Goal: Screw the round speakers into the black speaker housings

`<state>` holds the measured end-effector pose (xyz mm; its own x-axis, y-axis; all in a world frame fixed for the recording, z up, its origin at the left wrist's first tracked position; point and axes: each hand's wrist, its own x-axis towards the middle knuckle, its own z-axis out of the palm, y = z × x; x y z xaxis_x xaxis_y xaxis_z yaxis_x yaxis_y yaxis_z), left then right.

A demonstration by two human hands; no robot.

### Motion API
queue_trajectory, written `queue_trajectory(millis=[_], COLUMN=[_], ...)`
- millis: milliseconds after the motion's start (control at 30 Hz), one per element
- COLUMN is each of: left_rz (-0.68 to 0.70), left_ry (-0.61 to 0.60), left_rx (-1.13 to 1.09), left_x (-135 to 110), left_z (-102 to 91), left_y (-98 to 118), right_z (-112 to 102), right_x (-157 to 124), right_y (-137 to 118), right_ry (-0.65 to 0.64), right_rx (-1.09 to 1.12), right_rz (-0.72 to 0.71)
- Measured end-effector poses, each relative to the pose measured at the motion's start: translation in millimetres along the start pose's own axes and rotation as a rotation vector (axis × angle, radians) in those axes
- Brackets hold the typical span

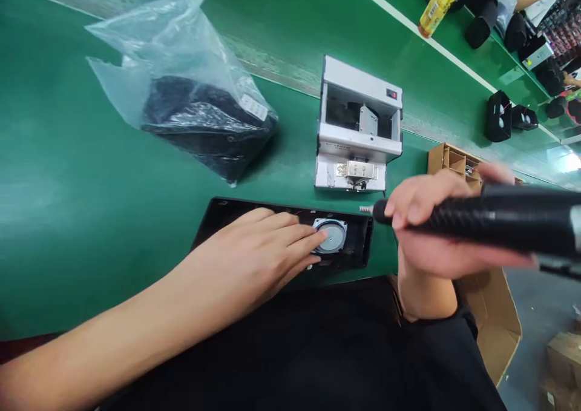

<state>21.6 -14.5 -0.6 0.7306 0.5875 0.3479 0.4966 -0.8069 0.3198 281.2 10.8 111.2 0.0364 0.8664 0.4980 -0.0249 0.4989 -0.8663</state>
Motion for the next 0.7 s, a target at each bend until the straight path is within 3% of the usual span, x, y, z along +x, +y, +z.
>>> queue_trajectory(millis=[67, 167, 300, 367, 467, 567, 700], left_rz=[0.022, 0.050, 0.049, 0.046, 0.060, 0.073, 0.054], left_ry=[0.046, 0.101, 0.124, 0.136, 0.134, 0.139, 0.198], left_rx=[-0.009, -0.035, -0.065, -0.063, -0.058, -0.044, -0.070], left_x=[-7, -16, -22, -23, -24, -25, -28], left_z=[-0.9, 0.6, 1.7, 0.6, -1.2, 0.2, 4.7], left_y=[-2, -3, 0, 0, -1, 0, 6], right_z=[7, 30, 42, 36, 25, 23, 34], right_x=[29, 53, 58, 57, 59, 59, 53], right_y=[0, 25, 59, 66, 70, 71, 49], right_ry=[0.042, 0.122, 0.168, 0.120, 0.056, 0.094, 0.088], right_rx=[0.014, 0.031, 0.003, -0.046, -0.089, -0.051, 0.077], right_rz=[-0.013, -0.040, -0.151, -0.080, 0.046, -0.002, 0.137])
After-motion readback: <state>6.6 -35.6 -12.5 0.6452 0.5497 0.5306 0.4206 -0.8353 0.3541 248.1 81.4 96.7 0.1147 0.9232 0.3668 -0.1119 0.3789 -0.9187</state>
